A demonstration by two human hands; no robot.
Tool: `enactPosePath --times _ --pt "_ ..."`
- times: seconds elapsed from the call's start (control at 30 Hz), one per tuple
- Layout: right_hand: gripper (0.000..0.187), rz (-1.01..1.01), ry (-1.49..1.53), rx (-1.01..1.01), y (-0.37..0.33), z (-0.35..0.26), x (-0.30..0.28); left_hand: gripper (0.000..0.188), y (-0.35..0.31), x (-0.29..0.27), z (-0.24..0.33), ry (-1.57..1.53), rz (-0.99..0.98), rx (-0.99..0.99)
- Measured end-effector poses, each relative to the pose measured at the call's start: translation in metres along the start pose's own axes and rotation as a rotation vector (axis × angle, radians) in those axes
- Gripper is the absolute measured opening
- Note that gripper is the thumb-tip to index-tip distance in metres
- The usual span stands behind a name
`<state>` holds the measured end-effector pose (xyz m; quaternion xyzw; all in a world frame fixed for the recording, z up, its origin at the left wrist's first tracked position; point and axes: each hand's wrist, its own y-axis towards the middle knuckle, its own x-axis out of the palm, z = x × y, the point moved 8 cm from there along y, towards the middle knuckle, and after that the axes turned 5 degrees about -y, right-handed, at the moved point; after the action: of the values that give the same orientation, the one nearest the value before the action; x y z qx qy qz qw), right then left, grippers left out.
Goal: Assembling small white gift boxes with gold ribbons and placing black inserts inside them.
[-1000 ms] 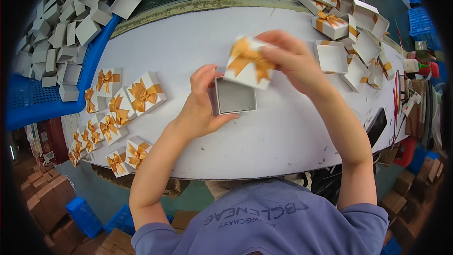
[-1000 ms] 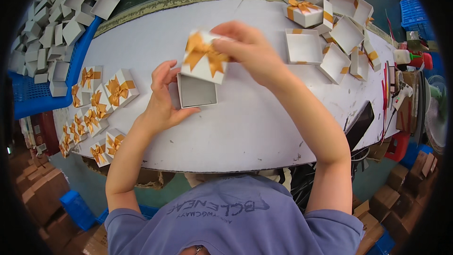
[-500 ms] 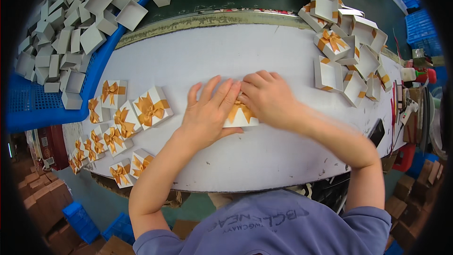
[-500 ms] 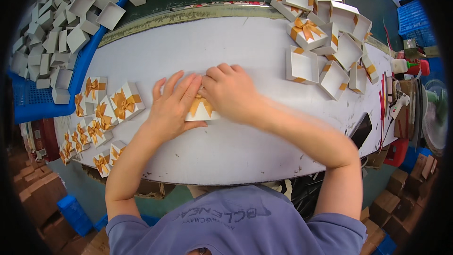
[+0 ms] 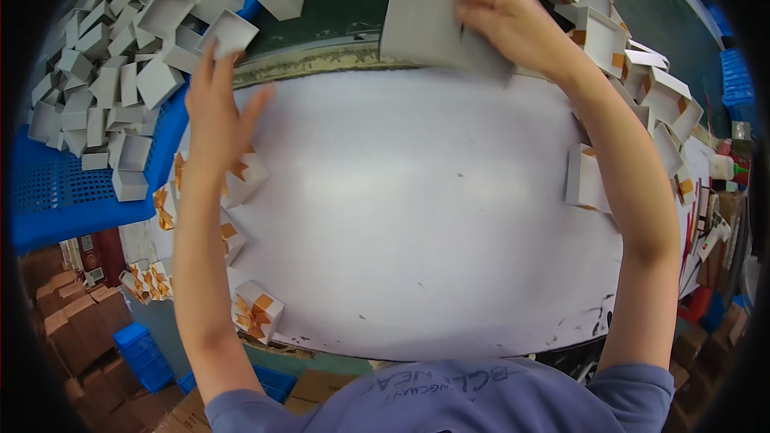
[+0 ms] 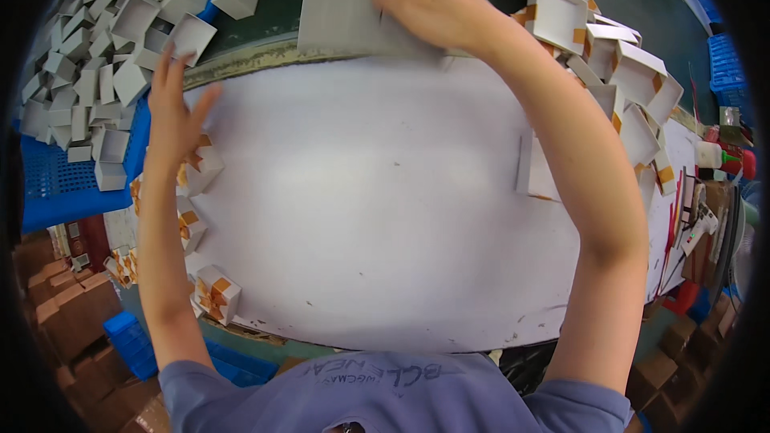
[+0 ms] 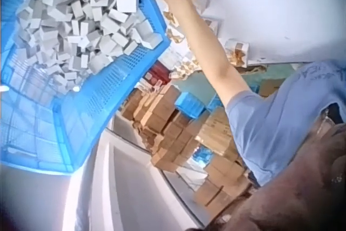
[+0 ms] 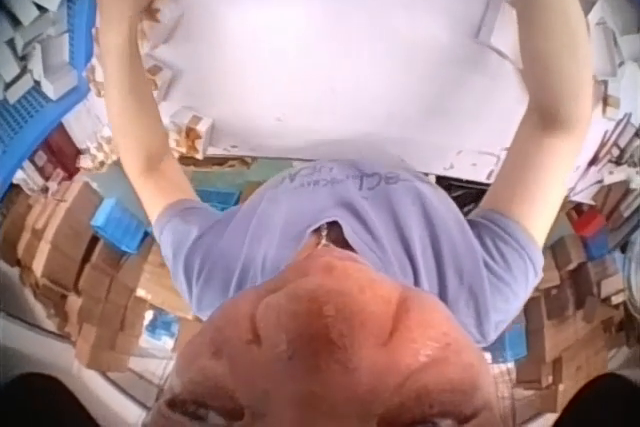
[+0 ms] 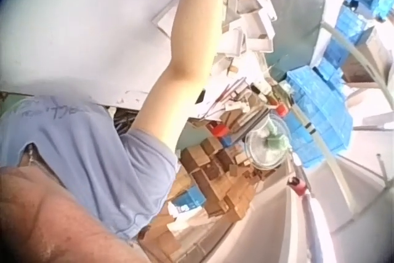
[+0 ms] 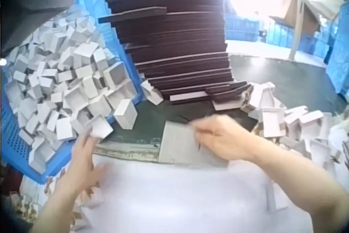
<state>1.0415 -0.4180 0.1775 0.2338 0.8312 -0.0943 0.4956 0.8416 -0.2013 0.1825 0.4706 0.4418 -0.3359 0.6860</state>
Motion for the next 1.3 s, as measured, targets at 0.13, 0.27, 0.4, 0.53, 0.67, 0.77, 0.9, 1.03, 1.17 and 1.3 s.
enactPosePath --times 0.13,0.27,0.4,0.53,0.67,0.77,0.9,1.03,1.17,1.3 --pt "0.041 -0.151 -0.433 -0.09 -0.046 -0.012 0.041 0.048 0.052 0.04 -0.067 0.372 0.005 -0.228" --pt "0.036 0.201 -0.148 -0.088 -0.101 -0.042 0.038 0.045 0.04 0.046 -0.073 0.116 0.01 -0.295" --pt "0.034 0.254 -0.121 -0.05 -0.118 -0.038 0.058 0.049 -0.015 0.016 0.017 -0.287 -0.012 0.003" --pt "0.03 0.102 0.118 -0.033 -0.119 -0.032 0.071 0.065 -0.102 0.022 0.101 -0.461 -0.239 0.19" --pt "0.031 -0.004 0.366 0.011 -0.127 -0.036 0.075 0.078 -0.136 0.016 0.117 -0.608 -0.263 0.081" --pt "0.03 0.077 -0.116 -0.285 -0.144 -0.065 0.074 0.087 -0.141 0.015 0.125 -0.588 -0.245 0.081" --pt "0.029 0.274 0.232 -0.064 -0.154 -0.07 0.053 0.092 -0.148 0.021 0.125 -0.586 -0.283 0.086" --pt "0.032 0.104 -0.097 -0.348 -0.182 -0.137 0.075 0.099 -0.15 0.032 0.16 -0.786 -0.265 0.229" --pt "0.033 0.034 0.092 -0.285 -0.193 -0.124 0.06 0.087 -0.151 0.032 0.174 -0.89 -0.2 0.449" --pt "0.027 0.286 -0.505 0.176 -0.219 -0.045 -0.013 0.061 -0.158 0.01 0.147 -0.604 -0.212 0.59"
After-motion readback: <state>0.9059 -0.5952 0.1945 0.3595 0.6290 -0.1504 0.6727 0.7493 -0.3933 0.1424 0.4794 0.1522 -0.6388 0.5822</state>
